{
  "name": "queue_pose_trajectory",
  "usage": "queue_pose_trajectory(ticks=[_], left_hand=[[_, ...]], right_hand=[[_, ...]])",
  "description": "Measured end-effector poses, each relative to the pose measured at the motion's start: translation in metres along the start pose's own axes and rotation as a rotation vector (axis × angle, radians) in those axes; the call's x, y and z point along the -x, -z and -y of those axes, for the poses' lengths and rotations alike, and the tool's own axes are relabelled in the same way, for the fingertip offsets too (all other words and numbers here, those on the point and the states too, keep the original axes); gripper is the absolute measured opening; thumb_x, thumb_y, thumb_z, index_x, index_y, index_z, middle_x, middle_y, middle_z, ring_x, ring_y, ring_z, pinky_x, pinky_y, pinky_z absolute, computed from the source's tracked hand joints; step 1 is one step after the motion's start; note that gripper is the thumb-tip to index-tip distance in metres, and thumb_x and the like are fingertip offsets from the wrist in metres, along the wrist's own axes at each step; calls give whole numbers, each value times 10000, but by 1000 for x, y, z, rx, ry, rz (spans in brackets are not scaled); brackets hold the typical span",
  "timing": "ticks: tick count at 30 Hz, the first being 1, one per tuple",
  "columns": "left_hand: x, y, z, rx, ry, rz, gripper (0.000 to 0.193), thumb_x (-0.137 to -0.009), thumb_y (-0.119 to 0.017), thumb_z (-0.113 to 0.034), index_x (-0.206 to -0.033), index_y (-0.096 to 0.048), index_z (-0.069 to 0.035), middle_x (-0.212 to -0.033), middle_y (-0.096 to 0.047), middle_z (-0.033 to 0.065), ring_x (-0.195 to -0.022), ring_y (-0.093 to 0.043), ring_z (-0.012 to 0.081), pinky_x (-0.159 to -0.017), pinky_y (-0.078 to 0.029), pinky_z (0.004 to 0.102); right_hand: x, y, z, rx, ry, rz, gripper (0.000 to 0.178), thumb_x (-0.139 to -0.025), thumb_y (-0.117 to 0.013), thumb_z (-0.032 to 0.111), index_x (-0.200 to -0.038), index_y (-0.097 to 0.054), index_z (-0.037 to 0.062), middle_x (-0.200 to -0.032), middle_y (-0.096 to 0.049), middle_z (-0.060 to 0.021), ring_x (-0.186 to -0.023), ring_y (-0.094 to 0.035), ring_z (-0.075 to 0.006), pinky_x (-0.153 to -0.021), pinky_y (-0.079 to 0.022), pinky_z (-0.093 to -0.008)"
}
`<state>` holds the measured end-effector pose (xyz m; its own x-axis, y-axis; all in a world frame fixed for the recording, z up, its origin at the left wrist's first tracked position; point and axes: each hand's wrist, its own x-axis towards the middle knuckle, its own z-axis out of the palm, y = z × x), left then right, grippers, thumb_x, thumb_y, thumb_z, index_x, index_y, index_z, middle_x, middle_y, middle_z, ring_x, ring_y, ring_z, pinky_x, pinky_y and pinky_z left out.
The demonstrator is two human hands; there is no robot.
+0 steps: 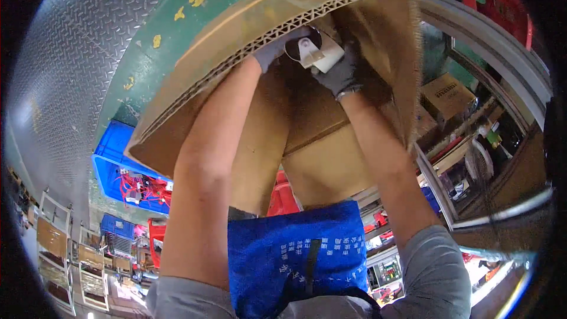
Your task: The person assembles electrical wiring components with pliers, then packs cylindrical products into a cardboard box.
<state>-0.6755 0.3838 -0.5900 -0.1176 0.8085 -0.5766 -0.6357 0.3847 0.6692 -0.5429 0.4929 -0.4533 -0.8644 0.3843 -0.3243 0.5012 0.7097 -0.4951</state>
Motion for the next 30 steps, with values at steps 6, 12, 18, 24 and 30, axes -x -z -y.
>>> queue_pose_trajectory(ticks=[6, 12, 18, 24, 30], left_hand=[[145, -92, -142, 86, -232, -44, 258, -784, -699, -170, -982, -645, -14, -999, -637, 51, -914, -594, 151, -828, -469, 290], [308, -176, -258, -136, -216, -197, 600, -685, -757, -204, -1186, -496, -2, -1097, -564, 100, -1054, -548, 195, -920, -431, 328], [405, -311, -385, -822, -602, 13, 551, -646, -708, -176, -1141, -544, 0, -1103, -553, 168, -1037, -539, 334, -929, -416, 397], [389, -465, -443, -840, -914, 592, 649, -526, -742, -242, -1087, -516, -6, -1122, -521, 188, -1088, -500, 388, -956, -386, 441], [280, -596, -418, -816, -1229, 897, 696, -619, -769, -395, -1128, -504, 0, -1190, -487, 206, -1171, -462, 359, -1001, -367, 436]], right_hand=[[39, 111, 96, -473, -318, 340, 706, -804, -466, 552, -1312, -432, 63, -1172, -574, -99, -1030, -589, -269, -880, -496, -429], [162, 173, 169, -2473, -449, -142, 564, -832, -464, 378, -1276, -482, 31, -1288, -520, -146, -1183, -503, -295, -1063, -349, -446], [277, 280, 233, -2236, -482, -550, 570, -783, -462, 302, -1255, -498, -15, -1214, -579, -141, -1136, -545, -246, -1024, -388, -380], [396, 438, 216, -1633, -384, -1062, 696, -713, -525, 371, -1282, -450, -22, -1219, -549, -140, -1111, -549, -229, -999, -408, -345], [440, 500, 75, -1168, -238, -1212, 623, -768, -475, 346, -1264, -454, -30, -1176, -561, -127, -1123, -539, -215, -990, -400, -321]])
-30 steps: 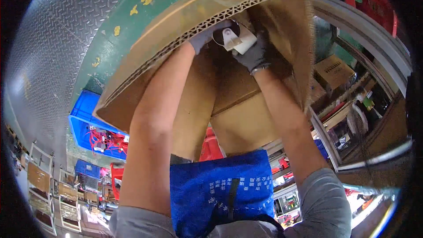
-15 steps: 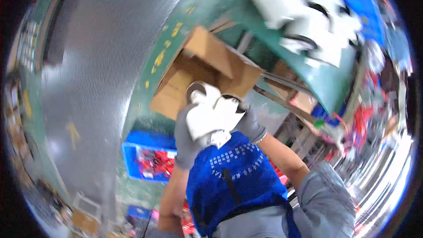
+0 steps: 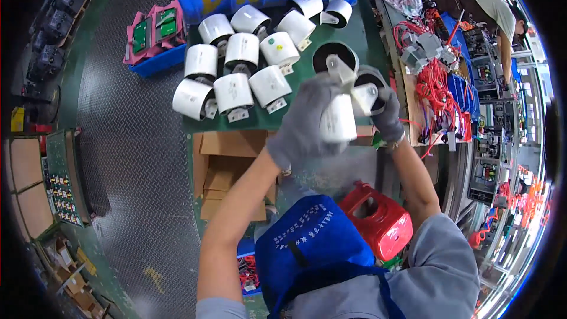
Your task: The person assembles electrical wiring components with pliers, then packs cylindrical products into a cardboard box.
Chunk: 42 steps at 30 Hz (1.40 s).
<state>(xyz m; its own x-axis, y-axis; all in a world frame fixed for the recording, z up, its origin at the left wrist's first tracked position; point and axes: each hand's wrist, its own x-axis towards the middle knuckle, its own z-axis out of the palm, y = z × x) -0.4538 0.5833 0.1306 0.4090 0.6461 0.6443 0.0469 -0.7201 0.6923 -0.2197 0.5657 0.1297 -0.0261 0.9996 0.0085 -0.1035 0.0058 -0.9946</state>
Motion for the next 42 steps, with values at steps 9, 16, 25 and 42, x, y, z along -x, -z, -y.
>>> queue_pose_trajectory(ticks=[9, 16, 25, 42], left_hand=[[-20, -89, 108, -344, 418, -66, 717, -569, -795, -308, -1158, -478, -48, -1266, -411, 214, -1194, -414, 387, -1007, -364, 446], [-15, -131, 60, -464, 524, -242, 713, -674, -692, -226, -1294, -385, -54, -1343, -344, 238, -1262, -330, 440, -1030, -286, 547], [188, -34, -18, -603, 847, -316, 563, -800, -640, -339, -1212, -432, -16, -1191, -463, 228, -1171, -428, 401, -1007, -308, 526], [558, -37, 114, 461, 2214, -1511, 705, -693, -759, -450, -1090, -556, 96, -1063, -622, 225, -1010, -595, 299, -828, -477, 393]], right_hand=[[-129, 79, -67, 408, -37, -3, 682, -682, -497, 178, -1329, -410, -18, -1305, -482, -136, -1166, -494, -203, -998, -370, -300], [-101, 127, -100, 813, 147, -224, 353, -947, -456, 245, -1224, -536, 41, -1365, -432, -197, -1233, -453, -281, -1051, -329, -349], [-59, 30, -81, 536, -78, -485, 573, -914, -474, 389, -1334, -430, 3, -1246, -509, -123, -1114, -483, -222, -982, -364, -328], [192, -262, -263, 691, -355, 884, 455, -857, -594, 142, -1266, -467, -12, -1201, -550, -183, -1055, -588, -279, -884, -475, -348]])
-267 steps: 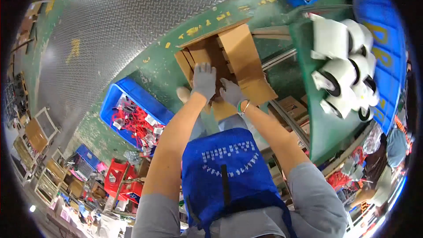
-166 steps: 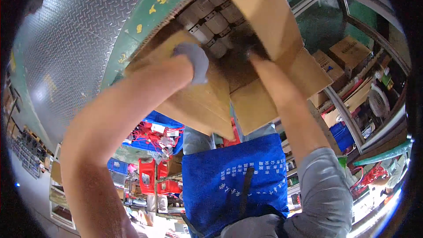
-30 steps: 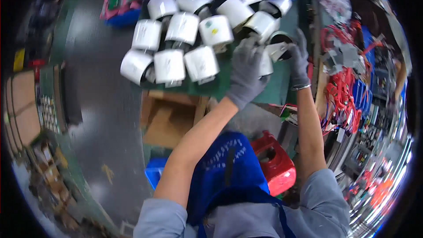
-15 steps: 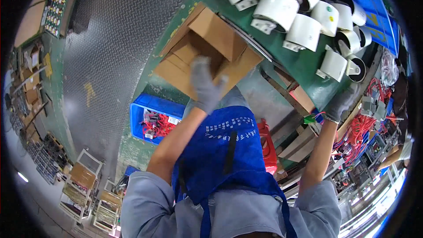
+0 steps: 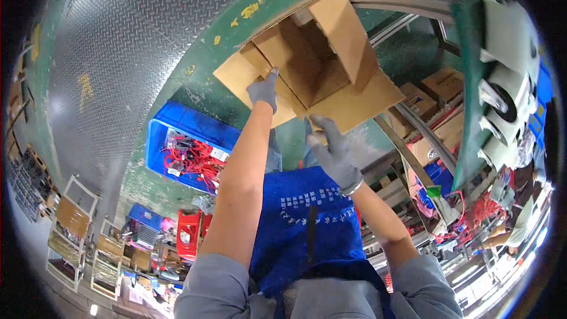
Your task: The person assembles electrical wiring components with pliers, then packs cylindrical products into a cardboard box.
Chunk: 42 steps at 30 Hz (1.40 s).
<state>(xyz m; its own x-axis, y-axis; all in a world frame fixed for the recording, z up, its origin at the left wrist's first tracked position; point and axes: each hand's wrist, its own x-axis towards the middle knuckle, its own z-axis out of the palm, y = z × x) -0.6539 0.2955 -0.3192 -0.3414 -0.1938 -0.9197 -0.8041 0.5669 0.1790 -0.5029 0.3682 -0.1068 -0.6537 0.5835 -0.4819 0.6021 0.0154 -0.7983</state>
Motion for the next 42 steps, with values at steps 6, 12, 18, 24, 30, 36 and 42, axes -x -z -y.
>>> queue_pose_trajectory(ticks=[6, 12, 18, 24, 30, 36, 42], left_hand=[[-17, 24, -11, -394, -182, -30, 681, -719, -738, -424, -1104, -510, 90, -1033, -614, 215, -918, -611, 309, -733, -485, 423], [52, -22, -9, -413, -1366, -245, 613, -713, -737, -222, -1193, -442, 17, -1147, -514, 198, -1095, -478, 384, -946, -390, 448], [-18, -136, -48, -938, -840, 64, 554, -714, -718, -215, -1201, -506, -55, -1236, -523, 152, -1155, -480, 330, -988, -389, 416], [-77, -220, -51, 174, -913, 500, 582, -785, -685, -330, -1240, -481, -30, -1136, -578, 204, -1080, -561, 319, -930, -447, 444], [-141, -194, -41, -129, -1047, 554, 595, -787, -687, -324, -1265, -473, -42, -1189, -555, 176, -1126, -527, 297, -970, -414, 421], [-177, -204, -54, -327, -1180, 641, 609, -789, -690, -319, -1289, -465, -53, -1242, -531, 149, -1172, -494, 275, -1009, -380, 398], [-199, -180, -72, -640, -1301, 718, 624, -792, -693, -313, -1313, -457, -65, -1294, -508, 121, -1218, -460, 254, -1049, -346, 375]], right_hand=[[-98, -59, -125, -13, -333, -86, 482, -880, -611, 346, -1227, -539, 19, -1080, -622, -163, -951, -614, -287, -882, -459, -339], [-196, -13, -249, 325, -377, -329, 528, -949, -477, 394, -1308, -470, 7, -1310, -497, -176, -1140, -511, -252, -1005, -377, -342], [-225, 43, -198, -545, -42, -688, 413, -974, -383, 254, -1271, -489, -13, -1233, -549, -120, -1139, -502, -229, -987, -390, -375], [-262, 139, -338, -21, -458, -42, 520, -863, -579, 353, -1282, -474, 62, -1279, -525, -133, -1175, -488, -283, -1030, -371, -394], [-297, 37, -292, 318, -294, 219, 656, -794, -642, 425, -1335, -438, 116, -1335, -473, -127, -1261, -396, -303, -1077, -309, -420], [-336, 11, -402, -738, -591, -264, 643, -844, -625, 427, -1361, -420, 104, -1416, -400, -109, -1294, -330, -291, -1056, -297, -431], [-330, -9, -400, -235, -943, -223, 865, -708, -763, 503, -1389, -380, 132, -1324, -474, -108, -1066, -529, -301, -723, -537, -436]])
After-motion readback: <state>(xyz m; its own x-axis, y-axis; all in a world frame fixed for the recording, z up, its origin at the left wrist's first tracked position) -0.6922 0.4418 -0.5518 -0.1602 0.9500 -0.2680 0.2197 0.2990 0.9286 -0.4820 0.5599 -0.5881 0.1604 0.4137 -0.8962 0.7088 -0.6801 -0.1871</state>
